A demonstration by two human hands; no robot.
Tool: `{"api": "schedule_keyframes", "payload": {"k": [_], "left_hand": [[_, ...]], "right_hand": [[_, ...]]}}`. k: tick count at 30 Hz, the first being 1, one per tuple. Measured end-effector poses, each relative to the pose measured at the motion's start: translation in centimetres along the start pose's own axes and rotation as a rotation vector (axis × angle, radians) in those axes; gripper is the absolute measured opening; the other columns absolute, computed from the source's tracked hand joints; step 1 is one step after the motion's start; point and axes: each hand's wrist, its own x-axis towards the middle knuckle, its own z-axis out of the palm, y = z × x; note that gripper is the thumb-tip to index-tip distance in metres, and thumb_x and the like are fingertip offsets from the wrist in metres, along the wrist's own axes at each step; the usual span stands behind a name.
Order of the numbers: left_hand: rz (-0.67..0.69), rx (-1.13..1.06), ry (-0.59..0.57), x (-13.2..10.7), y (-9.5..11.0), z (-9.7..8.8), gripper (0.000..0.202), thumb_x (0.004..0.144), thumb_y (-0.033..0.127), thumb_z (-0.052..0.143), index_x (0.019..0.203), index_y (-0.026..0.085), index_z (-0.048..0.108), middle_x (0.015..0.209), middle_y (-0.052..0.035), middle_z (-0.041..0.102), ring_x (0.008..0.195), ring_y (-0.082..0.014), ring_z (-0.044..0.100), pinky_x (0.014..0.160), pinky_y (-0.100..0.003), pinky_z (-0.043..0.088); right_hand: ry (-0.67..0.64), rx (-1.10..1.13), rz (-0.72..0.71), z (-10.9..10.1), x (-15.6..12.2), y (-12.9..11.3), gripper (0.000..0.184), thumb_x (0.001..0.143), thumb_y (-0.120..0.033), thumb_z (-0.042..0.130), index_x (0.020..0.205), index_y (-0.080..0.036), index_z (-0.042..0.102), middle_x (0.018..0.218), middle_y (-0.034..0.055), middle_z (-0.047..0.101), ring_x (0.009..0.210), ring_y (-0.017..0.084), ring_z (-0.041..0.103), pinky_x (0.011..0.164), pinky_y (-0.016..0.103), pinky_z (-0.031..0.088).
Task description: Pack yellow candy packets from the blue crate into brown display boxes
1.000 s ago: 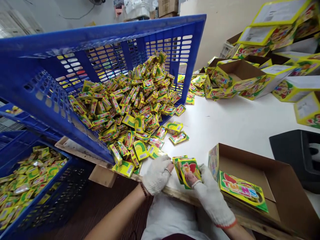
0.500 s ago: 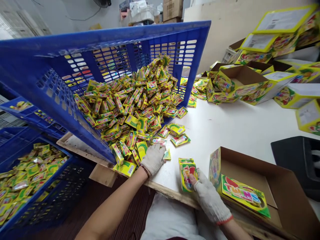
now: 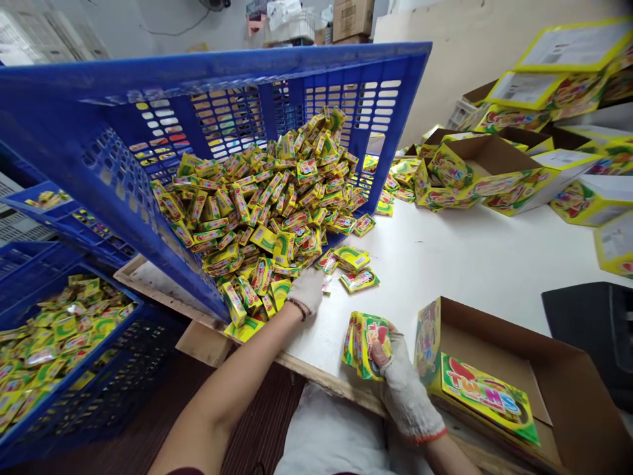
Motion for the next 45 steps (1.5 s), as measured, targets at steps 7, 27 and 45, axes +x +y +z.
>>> {"api": "schedule_keyframes", "payload": {"k": [7,27,45], "left_hand": [[-0.076,-0.029,-0.143,1.3,0.6,0.6,0.016,0.088,0.029,0.066,0.093,0.014,0.068,0.102,-0.0079,0.07,0.101,-0.0226,0.064,0.092,-0.041,0.049],[0.035,-0.577,-0.235,-4.5,1.2,2.4,0.046,0.099,0.046,0.036,0.089,0.012,0.065,0.063,0.0004,0.057,0.056,-0.013,0.054,0.056,-0.025,0.046],[0.175,0.009,0.264,3.4,4.1,-0.7,0.028,0.099,0.02,0.036,0.113,0.02,0.06,0.116,-0.0092,0.065,0.112,-0.0218,0.057,0.1,-0.033,0.042]], "right_hand": [[-0.085,0.576,0.272,1.6,-0.7,-2.3,0.051,0.072,-0.053,0.079,0.111,-0.022,0.068,0.105,0.01,0.076,0.106,0.032,0.069,0.093,0.05,0.056],[-0.142,0.261,0.177,0.8,-1.4,-4.5,0.071,0.065,-0.057,0.08,0.122,-0.022,0.056,0.107,0.011,0.074,0.095,0.031,0.071,0.083,0.047,0.058],[-0.256,-0.382,0.053,0.6,-1.9,-7.0,0.067,0.07,-0.058,0.067,0.12,-0.016,0.052,0.108,0.0127,0.072,0.096,0.03,0.069,0.086,0.042,0.055]]}}
